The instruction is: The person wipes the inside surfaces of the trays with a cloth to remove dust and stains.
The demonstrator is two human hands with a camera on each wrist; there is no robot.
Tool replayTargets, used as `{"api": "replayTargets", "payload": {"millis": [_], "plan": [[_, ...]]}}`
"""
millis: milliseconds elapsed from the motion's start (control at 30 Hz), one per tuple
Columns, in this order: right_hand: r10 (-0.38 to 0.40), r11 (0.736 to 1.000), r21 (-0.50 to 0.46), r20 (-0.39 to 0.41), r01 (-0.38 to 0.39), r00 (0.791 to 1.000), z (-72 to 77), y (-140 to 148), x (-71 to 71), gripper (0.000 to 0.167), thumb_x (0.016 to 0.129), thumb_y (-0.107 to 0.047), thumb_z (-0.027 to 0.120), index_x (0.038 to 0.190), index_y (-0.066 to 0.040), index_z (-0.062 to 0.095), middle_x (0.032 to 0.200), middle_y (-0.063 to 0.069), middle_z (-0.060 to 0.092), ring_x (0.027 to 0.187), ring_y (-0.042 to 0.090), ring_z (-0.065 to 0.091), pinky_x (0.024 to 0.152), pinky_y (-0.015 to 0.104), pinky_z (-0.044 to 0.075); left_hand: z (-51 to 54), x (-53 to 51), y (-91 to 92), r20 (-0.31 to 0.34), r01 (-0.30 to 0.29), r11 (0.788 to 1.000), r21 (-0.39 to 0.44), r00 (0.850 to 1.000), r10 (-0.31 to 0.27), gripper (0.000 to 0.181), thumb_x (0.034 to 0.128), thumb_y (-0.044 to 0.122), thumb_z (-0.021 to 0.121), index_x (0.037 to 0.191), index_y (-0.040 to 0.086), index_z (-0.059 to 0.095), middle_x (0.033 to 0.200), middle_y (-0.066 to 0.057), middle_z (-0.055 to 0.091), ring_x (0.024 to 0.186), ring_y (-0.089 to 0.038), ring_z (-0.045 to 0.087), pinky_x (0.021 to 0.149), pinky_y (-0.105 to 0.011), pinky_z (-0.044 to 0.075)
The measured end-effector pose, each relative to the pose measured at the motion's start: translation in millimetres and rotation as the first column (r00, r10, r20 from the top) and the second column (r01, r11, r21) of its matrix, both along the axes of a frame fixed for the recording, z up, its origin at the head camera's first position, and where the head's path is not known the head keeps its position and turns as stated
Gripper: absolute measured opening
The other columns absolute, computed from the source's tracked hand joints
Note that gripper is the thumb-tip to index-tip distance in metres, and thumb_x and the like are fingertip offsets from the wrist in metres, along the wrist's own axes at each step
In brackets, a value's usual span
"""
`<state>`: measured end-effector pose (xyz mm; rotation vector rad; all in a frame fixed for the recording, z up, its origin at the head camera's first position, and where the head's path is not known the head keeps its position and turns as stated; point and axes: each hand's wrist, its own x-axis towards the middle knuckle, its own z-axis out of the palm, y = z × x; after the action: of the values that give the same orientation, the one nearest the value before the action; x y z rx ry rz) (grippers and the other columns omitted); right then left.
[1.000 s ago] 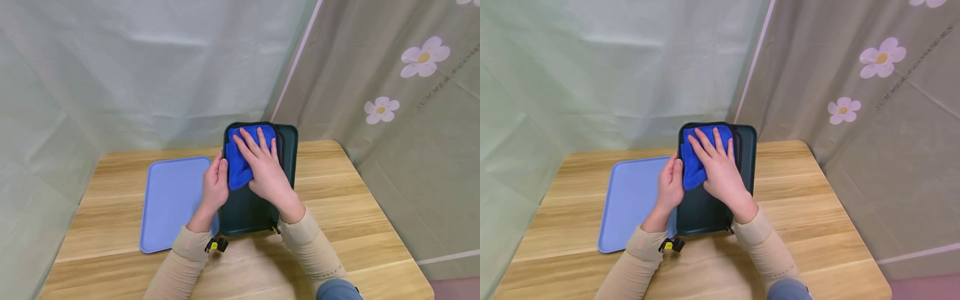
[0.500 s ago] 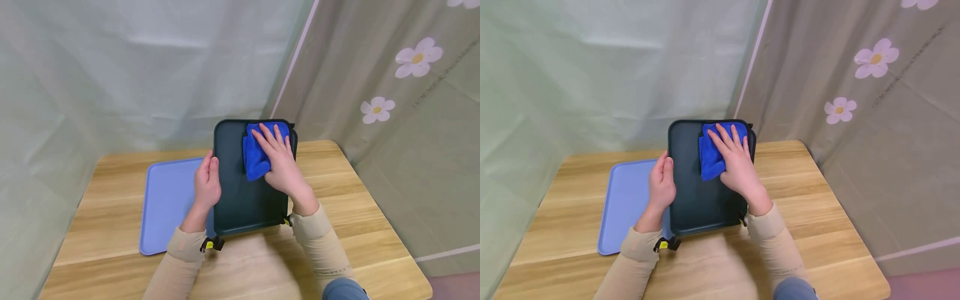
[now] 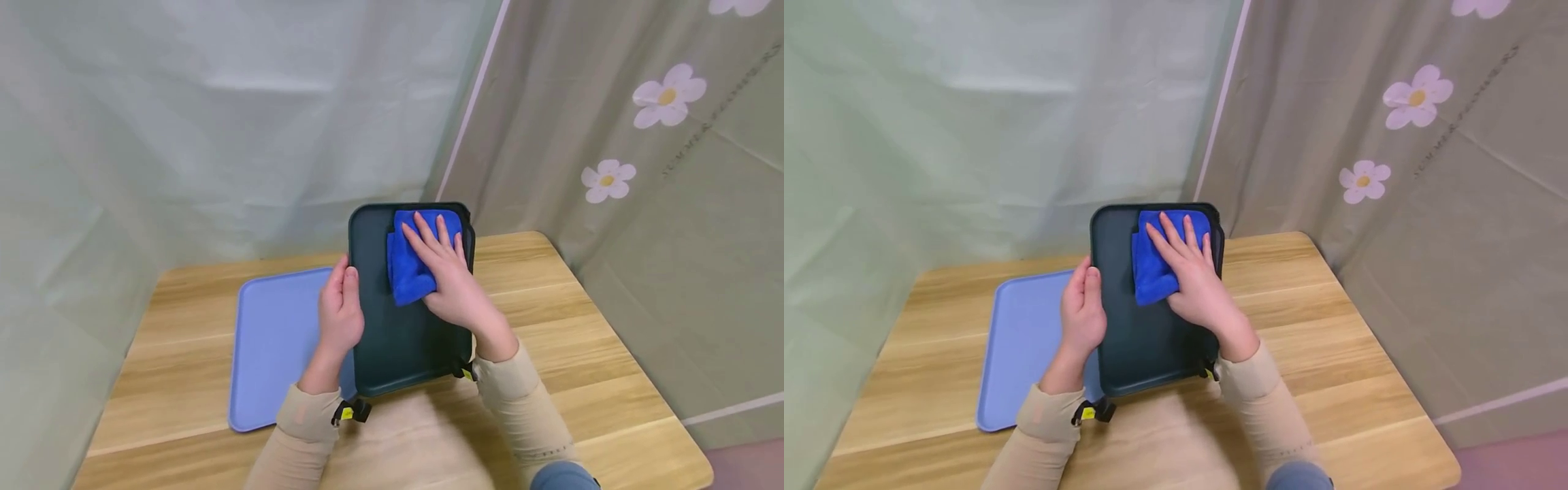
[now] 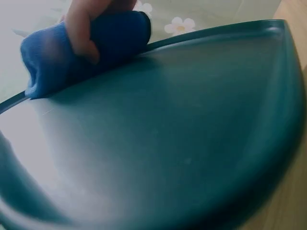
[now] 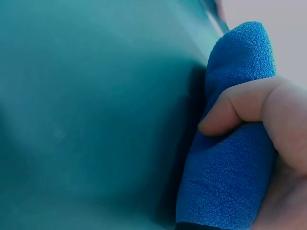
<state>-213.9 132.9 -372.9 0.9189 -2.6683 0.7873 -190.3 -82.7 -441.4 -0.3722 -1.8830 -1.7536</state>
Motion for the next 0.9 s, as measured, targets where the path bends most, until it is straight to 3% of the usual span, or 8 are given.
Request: {"api": "replayTargets", "payload": {"millis": [167,333,600,900], "plan": [[0.054,0.998,0.022,-0.010,-0.053,0.999,6.1,-14,2.1,0.114,0.080,0.018,0.066,0.173,-0.029,0.020,0.179,-0.007,0.000,0.162,0.029,-0.015,0.124,0.066,-0.012,0.3,-1.2,1.6,-0.035,0.058,0.998,0.021,0.998,-0.057,0.038,0.1156,0.006,0.043,0.148,-0.011,0.054,0.145,-0.020,0.064,0.132,-0.034,0.062,0.113,-0.043,0.048],[0.064,0.997,0.054,-0.042,-0.061,0.997,6.1,-29,7.9,0.115,0.079,0.016,0.069,0.173,-0.028,0.020,0.179,-0.007,-0.002,0.162,0.030,-0.016,0.124,0.065,-0.013,-0.9,-2.7,0.7,-0.059,0.068,0.996,0.050,0.996,-0.065,0.038,0.1160,0.006,0.042,0.147,-0.011,0.055,0.144,-0.020,0.064,0.130,-0.032,0.063,0.111,-0.029,0.048],[0.124,0.990,0.075,-0.082,-0.118,0.989,-0.2,-45,14.2,0.115,0.075,0.016,0.071,0.172,-0.026,0.026,0.179,-0.008,-0.001,0.162,0.030,-0.016,0.124,0.064,-0.015,-1.3,0.0,-1.4,-0.048,0.078,0.988,0.131,0.996,-0.072,0.036,0.1162,0.008,0.042,0.140,-0.014,0.057,0.128,-0.027,0.069,0.107,-0.014,0.070,0.096,-0.026,0.057],[0.120,0.987,0.121,-0.151,-0.102,0.981,2.9,-47,20.8,0.102,0.076,0.016,0.068,0.165,-0.028,0.044,0.180,-0.001,0.002,0.162,0.035,-0.015,0.122,0.071,-0.011,2.8,2.3,-0.4,-0.024,0.110,0.979,0.174,0.994,-0.107,0.040,0.1177,0.014,0.039,0.142,-0.013,0.055,0.132,-0.028,0.067,0.110,-0.013,0.070,0.096,-0.027,0.057]]}}
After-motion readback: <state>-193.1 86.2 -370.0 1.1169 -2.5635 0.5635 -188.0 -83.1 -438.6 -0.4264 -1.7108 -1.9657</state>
